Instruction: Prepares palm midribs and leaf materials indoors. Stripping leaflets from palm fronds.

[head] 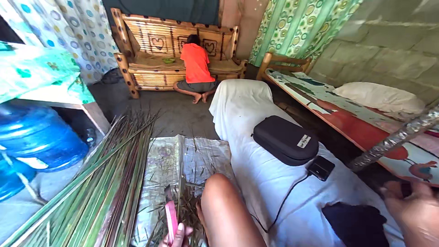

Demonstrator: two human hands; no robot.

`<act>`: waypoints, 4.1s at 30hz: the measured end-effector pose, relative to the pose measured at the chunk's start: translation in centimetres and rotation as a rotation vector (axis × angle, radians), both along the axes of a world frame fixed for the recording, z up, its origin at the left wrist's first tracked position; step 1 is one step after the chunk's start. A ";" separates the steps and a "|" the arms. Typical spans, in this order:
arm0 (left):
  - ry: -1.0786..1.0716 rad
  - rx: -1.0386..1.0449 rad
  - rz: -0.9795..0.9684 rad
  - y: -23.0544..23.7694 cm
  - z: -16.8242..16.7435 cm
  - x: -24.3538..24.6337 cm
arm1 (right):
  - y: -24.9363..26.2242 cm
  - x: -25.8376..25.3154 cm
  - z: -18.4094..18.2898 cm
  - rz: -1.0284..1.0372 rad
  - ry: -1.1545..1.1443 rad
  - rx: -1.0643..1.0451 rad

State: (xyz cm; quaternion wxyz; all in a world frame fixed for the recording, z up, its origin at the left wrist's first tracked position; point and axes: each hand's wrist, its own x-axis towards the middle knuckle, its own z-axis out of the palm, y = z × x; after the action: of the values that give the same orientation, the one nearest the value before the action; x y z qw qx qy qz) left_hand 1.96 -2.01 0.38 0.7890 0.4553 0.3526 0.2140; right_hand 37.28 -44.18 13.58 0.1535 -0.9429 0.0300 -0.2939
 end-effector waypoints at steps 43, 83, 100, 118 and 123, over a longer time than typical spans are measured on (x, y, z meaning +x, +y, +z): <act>-0.050 -0.120 0.185 -0.5 1.3 -0.8 | 34.3 -19.5 -10.1 1.733 0.083 0.099; -0.184 0.244 0.043 -0.5 -0.9 -0.7 | 34.5 -22.1 -11.0 1.625 0.623 0.366; -0.064 0.094 0.100 -0.9 0.2 -0.9 | 34.6 -21.1 -11.2 1.692 0.334 0.303; -0.015 0.050 0.088 -0.8 0.8 -0.7 | 34.7 -20.8 -10.7 1.781 0.509 0.325; -0.146 -0.079 0.073 -0.7 0.9 -1.0 | 35.2 -20.6 -10.4 1.794 0.445 0.288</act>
State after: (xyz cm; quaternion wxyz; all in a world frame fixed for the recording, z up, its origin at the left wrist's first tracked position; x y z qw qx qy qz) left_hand 0.96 -2.71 1.26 0.8217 0.3939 0.3186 0.2612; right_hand 16.64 -8.97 3.19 0.4290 -0.6200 -0.6443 0.1282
